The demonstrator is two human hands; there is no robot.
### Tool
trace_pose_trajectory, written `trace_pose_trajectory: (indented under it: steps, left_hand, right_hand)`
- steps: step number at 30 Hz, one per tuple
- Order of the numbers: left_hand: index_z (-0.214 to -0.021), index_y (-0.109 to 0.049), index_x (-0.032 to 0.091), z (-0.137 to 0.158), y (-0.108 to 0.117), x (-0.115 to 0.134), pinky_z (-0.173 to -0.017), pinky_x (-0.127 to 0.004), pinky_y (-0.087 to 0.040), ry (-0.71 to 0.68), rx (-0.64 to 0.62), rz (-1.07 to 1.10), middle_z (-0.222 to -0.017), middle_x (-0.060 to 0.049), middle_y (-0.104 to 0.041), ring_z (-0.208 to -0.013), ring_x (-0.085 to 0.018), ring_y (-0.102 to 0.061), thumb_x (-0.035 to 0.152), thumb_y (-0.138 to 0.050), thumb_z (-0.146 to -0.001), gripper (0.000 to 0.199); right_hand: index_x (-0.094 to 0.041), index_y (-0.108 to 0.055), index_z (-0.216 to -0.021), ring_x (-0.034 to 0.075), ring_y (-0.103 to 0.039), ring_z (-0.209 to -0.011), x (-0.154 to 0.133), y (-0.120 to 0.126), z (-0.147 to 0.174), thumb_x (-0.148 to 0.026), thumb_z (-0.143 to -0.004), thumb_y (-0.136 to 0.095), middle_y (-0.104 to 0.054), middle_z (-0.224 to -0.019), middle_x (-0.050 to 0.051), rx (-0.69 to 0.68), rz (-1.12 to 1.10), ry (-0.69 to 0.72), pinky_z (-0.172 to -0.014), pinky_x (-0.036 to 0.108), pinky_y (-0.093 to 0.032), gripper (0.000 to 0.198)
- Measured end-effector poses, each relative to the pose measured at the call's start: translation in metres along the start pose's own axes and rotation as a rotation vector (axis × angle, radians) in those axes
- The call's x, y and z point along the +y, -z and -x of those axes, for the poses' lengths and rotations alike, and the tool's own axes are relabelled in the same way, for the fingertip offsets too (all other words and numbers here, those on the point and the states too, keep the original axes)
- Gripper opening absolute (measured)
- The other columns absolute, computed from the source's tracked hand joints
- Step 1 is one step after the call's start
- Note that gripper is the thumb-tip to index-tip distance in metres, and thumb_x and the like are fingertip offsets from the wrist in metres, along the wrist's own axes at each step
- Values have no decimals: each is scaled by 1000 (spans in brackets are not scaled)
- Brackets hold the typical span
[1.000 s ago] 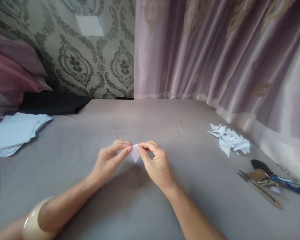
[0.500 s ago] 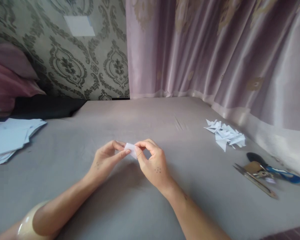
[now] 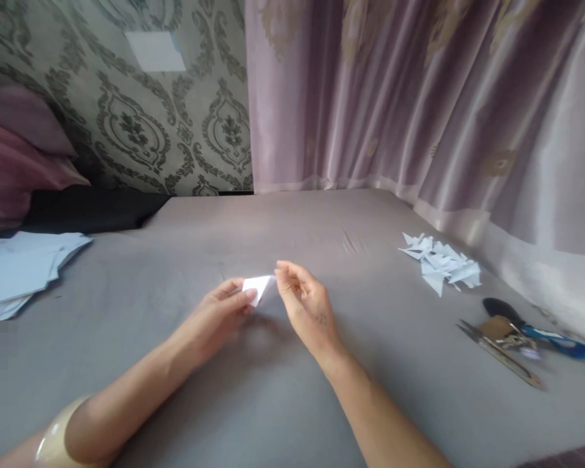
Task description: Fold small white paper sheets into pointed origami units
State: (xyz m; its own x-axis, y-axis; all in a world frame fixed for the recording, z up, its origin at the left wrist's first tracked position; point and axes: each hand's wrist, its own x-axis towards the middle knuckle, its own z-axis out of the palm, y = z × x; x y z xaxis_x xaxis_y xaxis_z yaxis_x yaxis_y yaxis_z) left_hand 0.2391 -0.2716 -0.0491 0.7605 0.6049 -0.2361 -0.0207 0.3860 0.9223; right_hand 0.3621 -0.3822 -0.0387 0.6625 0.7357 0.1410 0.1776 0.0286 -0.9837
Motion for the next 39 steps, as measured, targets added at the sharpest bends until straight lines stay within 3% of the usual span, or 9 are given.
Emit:
trace_pose_trajectory:
  steps: [4,10,16,22,25,33,39]
  left_hand:
    - [-80,-62,18,-5,3,-8,-65,-21,-42,-14,41,134,-79,0,-65,-73,-11,-58,33,-77,-71,23]
    - [-77,-63,17,-2,2,-7,-67,-24,-45,-19,-16,65,-75,-1,-64,-70,-11,-58,33,-77,-73,21]
    - [-93,-61,22,0,1,-2,-77,-27,-50,-443,45,-76,-86,1,-66,-81,-13,-62,24,-77,-73,26]
    - [-87,-66,20,1,5,-4,-82,-29,-49,-623,53,-343,-89,-3,-67,-85,-16,-62,25,-70,-81,9]
    - [-88,-67,20,1,8,-5,-82,-29,-48,-649,33,-391,-90,-3,-67,-86,-16,-61,25,-68,-83,7]
    - [-80,-68,19,-2,7,0,-79,-28,-47,-590,55,-378,-85,-3,-69,-82,-16,-62,28,-69,-81,9]
    - [-80,-71,20,-6,15,8,-81,-29,-47,-589,49,-440,-84,-3,-71,-83,-17,-63,31,-70,-80,11]
  right_hand:
    - [-17,-66,-106,20,-66,-91,3,-11,4,-42,-78,-68,-71,-101,9,-81,32,-41,-81,33,-51,38]
    - [-19,-72,-89,18,-67,-79,3,-15,8,-38,-83,-63,-73,-87,5,-42,69,17,-76,30,-51,22]
    - [-21,-71,-81,16,-62,-74,2,-8,5,-32,-84,-62,-68,-79,2,-23,175,171,-71,28,-51,15]
    - [-23,-65,-91,15,-62,-75,7,-11,7,-29,-86,-62,-67,-82,1,45,260,311,-75,29,-52,9]
    - [-24,-60,-97,15,-62,-75,10,-12,8,-27,-85,-64,-66,-82,0,104,322,378,-76,30,-52,13]
    - [-24,-60,-91,17,-60,-88,11,-12,4,-23,-91,-55,-63,-90,4,60,378,512,-82,32,-50,5]
    - [-23,-62,-90,16,-61,-83,7,-18,-3,-30,-89,-59,-64,-85,2,57,329,414,-81,31,-49,8]
